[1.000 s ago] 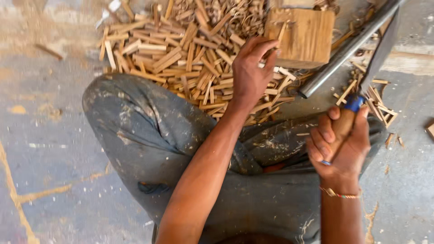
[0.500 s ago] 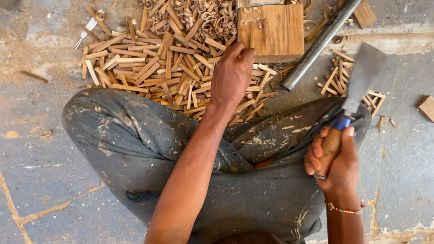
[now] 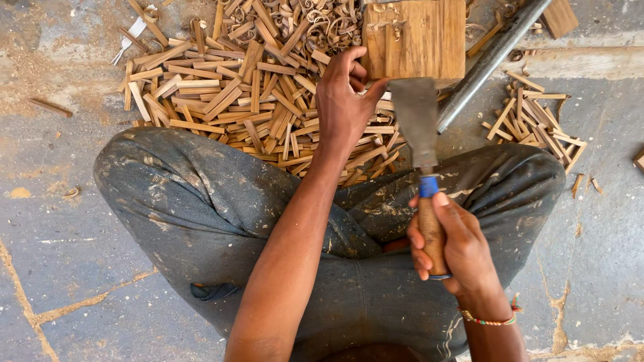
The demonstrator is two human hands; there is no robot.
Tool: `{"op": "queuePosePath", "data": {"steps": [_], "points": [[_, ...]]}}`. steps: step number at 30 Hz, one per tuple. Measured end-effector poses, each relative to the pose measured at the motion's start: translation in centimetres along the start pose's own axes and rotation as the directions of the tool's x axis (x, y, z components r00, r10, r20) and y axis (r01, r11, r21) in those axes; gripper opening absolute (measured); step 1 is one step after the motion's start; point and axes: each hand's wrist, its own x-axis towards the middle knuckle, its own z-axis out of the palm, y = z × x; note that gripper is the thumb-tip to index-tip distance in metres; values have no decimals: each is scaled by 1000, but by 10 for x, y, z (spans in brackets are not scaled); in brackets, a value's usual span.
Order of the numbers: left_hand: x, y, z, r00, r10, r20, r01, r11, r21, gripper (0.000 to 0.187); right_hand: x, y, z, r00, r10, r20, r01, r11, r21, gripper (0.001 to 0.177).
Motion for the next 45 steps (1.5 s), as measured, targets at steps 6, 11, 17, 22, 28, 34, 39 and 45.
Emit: {"op": "queuePosePath", "data": {"steps": [6,11,17,22,28,34,39,45], "points": [[-1,-20,15,997,-51,-52,52,999,1,56,12,-9,28,996,92,11,-92,994,-51,47],[-4,-23,16,994,-109,-17,108,993,-46,52,14,-17,30,992,123,32,-123,992,-14,46],[-2,-19,15,990,-143,1,143,987,-70,53,12,-25,29,984,178,21,-178,984,-2,47],[-4,-20,15,990,-140,0,140,987,-81,46,18,-27,33,979,203,1,-203,979,9,46],[-2,-13,7,992,-127,-17,124,985,-123,52,34,-27,46,988,155,5,-155,988,5,43],[0,8,-8,987,-163,8,162,977,-139,43,73,-44,49,991,125,47,-126,992,18,45],[4,11,-7,988,-156,6,156,977,-143,35,77,-48,49,993,108,50,-106,994,-33,45],[4,16,-7,997,-57,-55,52,996,-78,49,42,-29,24,999,-26,48,21,994,112,40]]}}
